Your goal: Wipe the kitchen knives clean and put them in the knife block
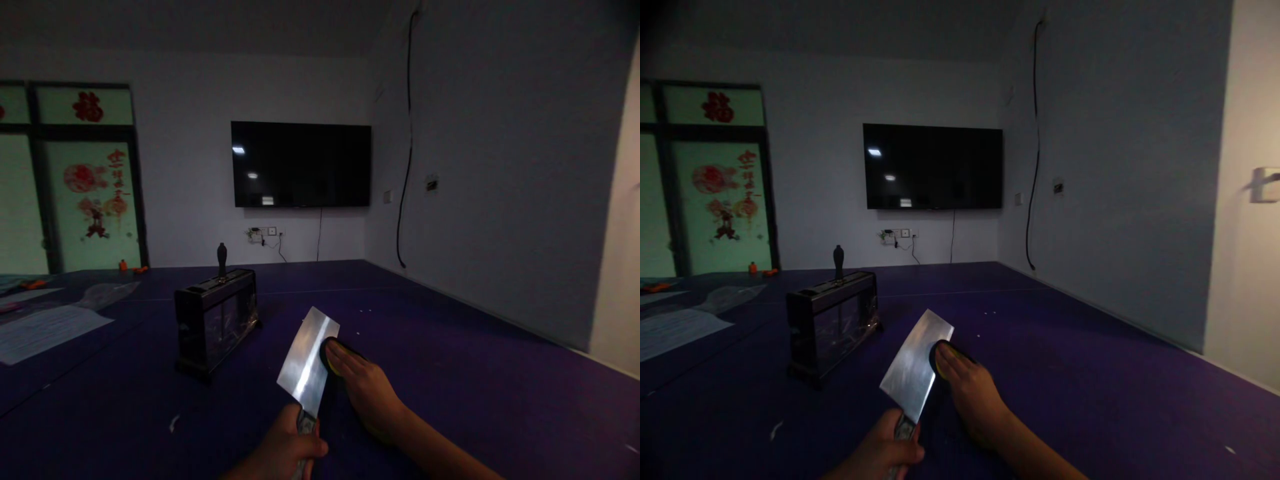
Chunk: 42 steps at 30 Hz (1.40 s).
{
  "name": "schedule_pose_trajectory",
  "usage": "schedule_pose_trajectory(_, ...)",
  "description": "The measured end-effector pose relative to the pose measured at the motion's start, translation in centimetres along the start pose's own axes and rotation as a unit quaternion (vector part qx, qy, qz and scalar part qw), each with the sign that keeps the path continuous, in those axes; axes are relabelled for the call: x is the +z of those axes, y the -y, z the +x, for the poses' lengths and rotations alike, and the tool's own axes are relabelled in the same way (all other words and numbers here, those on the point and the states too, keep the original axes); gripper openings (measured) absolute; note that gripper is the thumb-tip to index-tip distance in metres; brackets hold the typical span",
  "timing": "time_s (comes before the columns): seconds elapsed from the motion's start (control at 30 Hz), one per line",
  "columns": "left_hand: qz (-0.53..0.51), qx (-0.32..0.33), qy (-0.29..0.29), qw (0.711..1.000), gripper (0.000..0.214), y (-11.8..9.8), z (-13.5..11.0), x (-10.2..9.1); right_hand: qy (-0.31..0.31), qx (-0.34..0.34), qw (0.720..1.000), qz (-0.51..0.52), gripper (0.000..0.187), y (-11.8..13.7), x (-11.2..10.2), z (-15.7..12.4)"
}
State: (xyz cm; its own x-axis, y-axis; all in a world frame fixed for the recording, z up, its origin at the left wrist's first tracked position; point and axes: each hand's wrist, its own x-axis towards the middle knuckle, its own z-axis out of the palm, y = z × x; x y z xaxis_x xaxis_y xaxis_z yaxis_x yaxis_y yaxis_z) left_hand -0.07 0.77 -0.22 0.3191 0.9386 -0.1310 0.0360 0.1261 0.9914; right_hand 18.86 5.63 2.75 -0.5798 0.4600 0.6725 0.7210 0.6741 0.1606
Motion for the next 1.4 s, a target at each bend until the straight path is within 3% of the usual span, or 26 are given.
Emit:
schedule_pose_trajectory(0.4, 0.07, -0.034, 0.022, 0.997, 0.025, -0.7, -0.3, 0.1, 0.0, -0.013, 1.0, -0.012, 0.052, 0.0, 0.1, -0.2)
schedule_pose_trajectory(0.7, 0.212, -0.082, 0.041, 0.973, 0.026, -3.5, -1.3, 1.0, -0.02, -0.012, 0.999, -0.022, 0.05, 0.5, -0.6, 0.0)
schedule_pose_trajectory(0.93, 0.248, -0.059, 0.025, 0.967, 0.028, -2.5, -0.9, 0.8, -0.034, -0.012, 0.999, -0.026, 0.054, 0.5, -1.0, 0.1)
schedule_pose_trajectory(1.4, 0.083, -0.059, 0.006, 0.995, 0.024, -1.1, -0.2, 0.5, 0.04, -0.018, 0.999, -0.009, 0.056, 0.4, 0.3, -0.2)
